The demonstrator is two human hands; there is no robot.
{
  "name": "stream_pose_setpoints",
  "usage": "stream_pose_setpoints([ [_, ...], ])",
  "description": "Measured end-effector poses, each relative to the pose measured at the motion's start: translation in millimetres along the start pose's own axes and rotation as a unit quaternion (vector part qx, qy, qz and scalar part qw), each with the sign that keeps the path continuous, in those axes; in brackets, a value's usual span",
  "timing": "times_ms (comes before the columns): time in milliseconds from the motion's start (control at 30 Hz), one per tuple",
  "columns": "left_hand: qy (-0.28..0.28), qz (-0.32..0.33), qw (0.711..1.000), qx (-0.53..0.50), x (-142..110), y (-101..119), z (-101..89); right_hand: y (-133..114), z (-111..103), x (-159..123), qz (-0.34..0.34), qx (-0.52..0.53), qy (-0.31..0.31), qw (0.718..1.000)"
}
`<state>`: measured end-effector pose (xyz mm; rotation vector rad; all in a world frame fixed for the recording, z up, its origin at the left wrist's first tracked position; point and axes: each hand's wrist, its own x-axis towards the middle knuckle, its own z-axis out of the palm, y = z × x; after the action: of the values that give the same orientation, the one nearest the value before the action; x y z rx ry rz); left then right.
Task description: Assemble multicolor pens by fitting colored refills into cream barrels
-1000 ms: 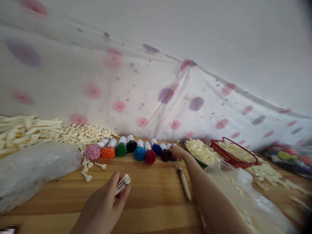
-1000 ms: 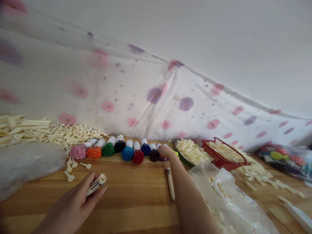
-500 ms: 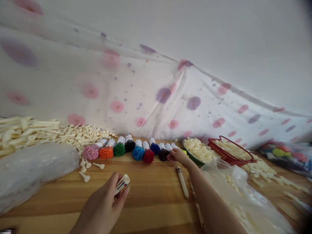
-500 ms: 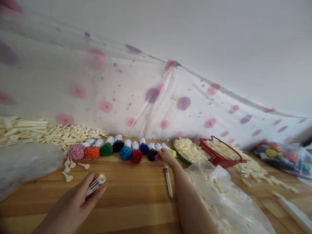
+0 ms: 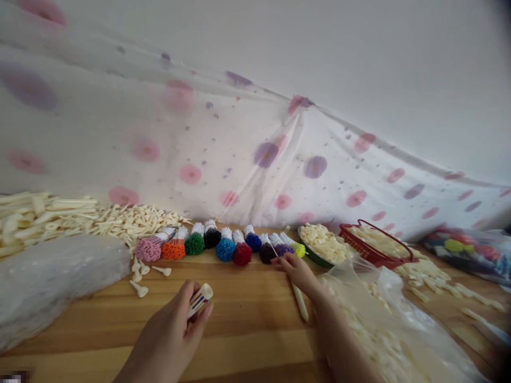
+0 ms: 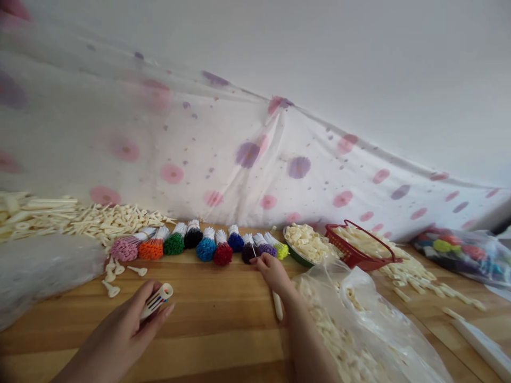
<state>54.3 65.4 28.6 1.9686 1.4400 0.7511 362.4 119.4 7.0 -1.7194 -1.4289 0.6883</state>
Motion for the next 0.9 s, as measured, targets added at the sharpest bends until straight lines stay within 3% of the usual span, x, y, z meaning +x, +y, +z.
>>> stream_pose_setpoints([
  [167,0.033,-0.006,0.999,-0.034,2.3,1.3,-4.3,-48.6,-5.0,-50.7,-0.057,0.066,-0.117,0.989],
  [300,0.063,0.001,0.993,-0.105,1.5,3.5,-9.6,-85.8,8.2,-77.6,-0.114,0.109,-0.243,0.957],
  [500,0.131,0.012,0.981,-0.14,-1.3,4.9,-19.0,-100.0,39.2,-83.9,-0.125,0.135,-0.349,0.919],
  [600,0.16,0.023,0.976,-0.149,0.7,4.3,-22.3,-96.1,48.1,-82.3,-0.103,0.205,-0.354,0.907],
  [733,0.191,0.019,0.967,-0.166,1.8,2.7,-22.6,-93.7,56.9,-83.7,-0.047,0.341,-0.295,0.891],
  [900,0.211,0.017,0.962,-0.171,0.2,-0.8,-18.7,-98.9,71.9,-90.9,0.053,0.407,-0.23,0.882],
])
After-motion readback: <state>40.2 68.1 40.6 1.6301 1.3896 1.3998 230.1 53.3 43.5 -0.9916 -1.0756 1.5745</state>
